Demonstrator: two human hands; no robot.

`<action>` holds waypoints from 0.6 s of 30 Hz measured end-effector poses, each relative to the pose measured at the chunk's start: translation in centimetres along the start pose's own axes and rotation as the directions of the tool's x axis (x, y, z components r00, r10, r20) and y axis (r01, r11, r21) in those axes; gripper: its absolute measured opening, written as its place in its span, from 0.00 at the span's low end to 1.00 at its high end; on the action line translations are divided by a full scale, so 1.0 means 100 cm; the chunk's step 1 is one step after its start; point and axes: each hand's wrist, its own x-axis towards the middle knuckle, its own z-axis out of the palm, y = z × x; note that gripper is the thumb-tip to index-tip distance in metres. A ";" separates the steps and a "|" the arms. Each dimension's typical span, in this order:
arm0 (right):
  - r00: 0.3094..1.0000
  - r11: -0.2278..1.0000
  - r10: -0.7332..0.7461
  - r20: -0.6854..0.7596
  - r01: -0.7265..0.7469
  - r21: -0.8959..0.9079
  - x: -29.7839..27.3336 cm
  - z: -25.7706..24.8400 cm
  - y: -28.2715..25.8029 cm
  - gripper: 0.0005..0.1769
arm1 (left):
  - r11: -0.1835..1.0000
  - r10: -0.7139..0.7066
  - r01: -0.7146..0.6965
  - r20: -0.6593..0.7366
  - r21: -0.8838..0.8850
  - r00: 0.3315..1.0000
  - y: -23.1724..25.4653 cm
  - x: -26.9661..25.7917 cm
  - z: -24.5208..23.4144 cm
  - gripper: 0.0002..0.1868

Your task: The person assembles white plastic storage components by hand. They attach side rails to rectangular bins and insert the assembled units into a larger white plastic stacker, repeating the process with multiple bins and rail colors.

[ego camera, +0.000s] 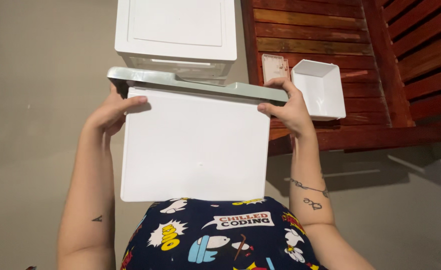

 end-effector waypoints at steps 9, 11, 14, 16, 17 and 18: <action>0.985 0.967 0.164 0.050 -0.150 -0.205 -0.005 -0.005 0.030 0.27 | 0.971 -0.142 0.157 -0.093 0.178 0.986 0.016 -0.004 0.024 0.71; 0.992 0.965 0.116 0.048 -0.101 -0.244 -0.009 -0.006 0.039 0.25 | 0.963 -0.164 0.185 -0.117 0.198 0.980 0.015 -0.006 0.027 0.69; 0.998 0.935 0.000 0.058 0.021 -0.353 -0.013 -0.005 0.046 0.21 | 0.947 -0.177 0.210 -0.152 0.242 0.972 0.014 -0.005 0.028 0.68; 0.994 0.923 -0.093 0.055 0.107 -0.370 -0.015 -0.005 0.043 0.20 | 0.950 -0.148 0.183 -0.153 0.252 0.977 0.014 -0.004 0.028 0.68; 0.989 0.913 -0.140 0.055 0.151 -0.378 -0.016 -0.003 0.039 0.20 | 0.956 -0.132 0.162 -0.135 0.243 0.982 0.014 -0.003 0.027 0.68; 0.999 0.935 -0.005 0.036 0.017 -0.353 -0.016 -0.002 0.034 0.21 | 0.962 -0.116 0.140 -0.117 0.234 0.986 0.013 -0.002 0.028 0.68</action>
